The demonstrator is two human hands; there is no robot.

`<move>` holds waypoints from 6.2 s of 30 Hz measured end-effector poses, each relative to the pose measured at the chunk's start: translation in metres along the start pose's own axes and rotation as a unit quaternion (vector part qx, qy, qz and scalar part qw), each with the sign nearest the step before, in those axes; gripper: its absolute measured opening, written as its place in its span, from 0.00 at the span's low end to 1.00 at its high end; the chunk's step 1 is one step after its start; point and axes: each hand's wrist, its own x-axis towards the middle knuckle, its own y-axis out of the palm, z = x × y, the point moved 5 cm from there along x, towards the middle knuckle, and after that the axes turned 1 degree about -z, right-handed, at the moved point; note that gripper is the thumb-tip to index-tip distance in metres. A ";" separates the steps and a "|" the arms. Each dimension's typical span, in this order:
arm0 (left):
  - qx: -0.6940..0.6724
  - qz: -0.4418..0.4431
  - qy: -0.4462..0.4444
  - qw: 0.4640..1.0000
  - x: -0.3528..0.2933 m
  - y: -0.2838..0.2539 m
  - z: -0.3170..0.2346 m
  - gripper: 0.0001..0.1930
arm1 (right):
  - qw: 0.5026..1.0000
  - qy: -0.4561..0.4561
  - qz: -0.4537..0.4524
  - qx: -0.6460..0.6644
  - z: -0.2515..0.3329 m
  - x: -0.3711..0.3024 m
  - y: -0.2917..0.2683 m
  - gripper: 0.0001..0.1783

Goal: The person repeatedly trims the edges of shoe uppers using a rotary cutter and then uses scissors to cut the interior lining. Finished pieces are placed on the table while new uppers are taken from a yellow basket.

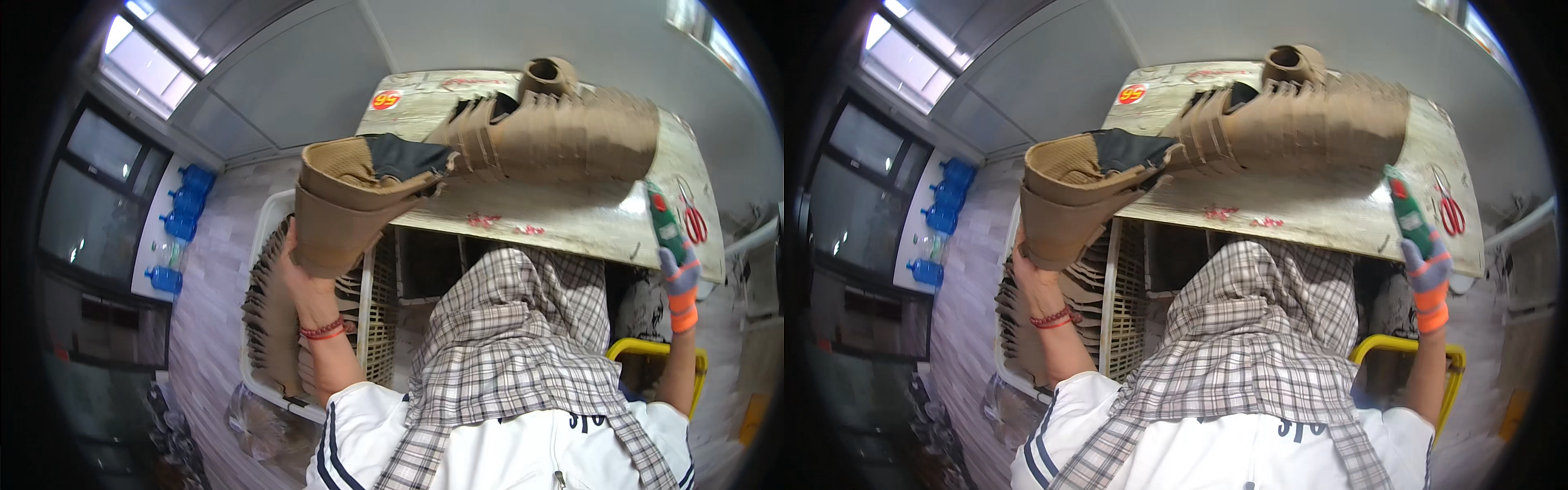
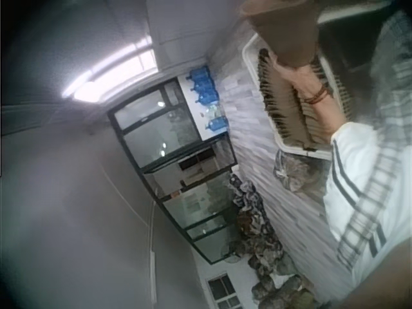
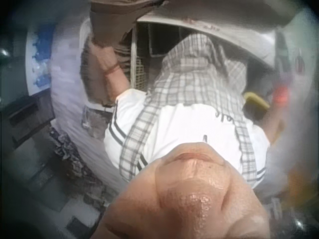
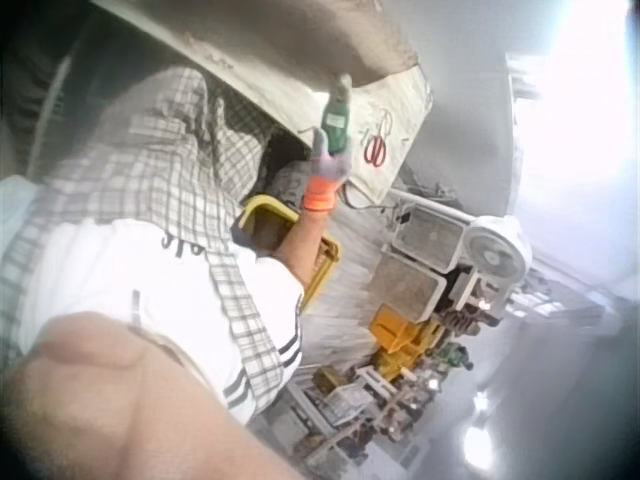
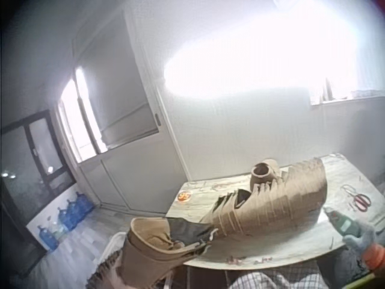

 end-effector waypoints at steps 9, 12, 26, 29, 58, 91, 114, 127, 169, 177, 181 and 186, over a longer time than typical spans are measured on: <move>-0.018 0.048 -0.175 0.983 -0.006 0.010 0.094 0.18 | 0.939 -0.305 0.053 -0.152 0.133 -0.033 0.052 0.31; -0.046 0.068 -0.238 0.968 -0.007 0.018 0.113 0.18 | 0.933 -0.298 0.066 -0.188 0.128 -0.045 0.043 0.32; -0.090 0.086 -0.360 0.925 0.006 0.040 0.180 0.19 | 0.928 -0.304 0.055 -0.207 0.122 -0.063 0.019 0.36; -0.111 0.087 -0.365 0.920 0.007 0.044 0.187 0.20 | 0.935 -0.302 0.046 -0.178 0.128 -0.063 0.022 0.34; 0.431 0.245 0.175 0.850 -0.066 0.074 0.214 0.11 | 0.990 0.010 0.062 0.128 0.135 -0.051 0.058 0.26; 0.880 0.102 0.295 0.357 0.275 0.019 0.093 0.18 | 0.978 0.164 0.095 0.085 0.059 -0.013 0.092 0.19; -0.066 0.113 -0.255 0.958 0.060 0.090 0.167 0.17 | 0.953 -0.261 -0.018 -0.154 0.126 -0.036 0.033 0.29; 0.034 0.145 -0.222 0.964 0.022 0.098 0.200 0.17 | 0.974 -0.207 0.089 -0.011 0.134 -0.056 0.049 0.28; 0.758 0.384 0.361 0.383 -0.034 0.065 0.190 0.12 | 0.970 0.136 0.068 0.192 0.119 -0.015 0.085 0.20; 0.864 0.215 0.313 0.330 0.195 0.076 0.075 0.16 | 0.972 0.178 0.043 0.150 0.066 -0.028 0.075 0.14; 0.917 0.193 0.310 0.159 0.286 0.029 0.110 0.12 | 0.974 0.180 0.062 0.123 0.068 -0.027 0.085 0.14; 0.797 0.008 0.492 0.351 0.271 0.023 0.140 0.25 | 0.967 0.217 0.057 0.118 0.051 -0.034 0.079 0.14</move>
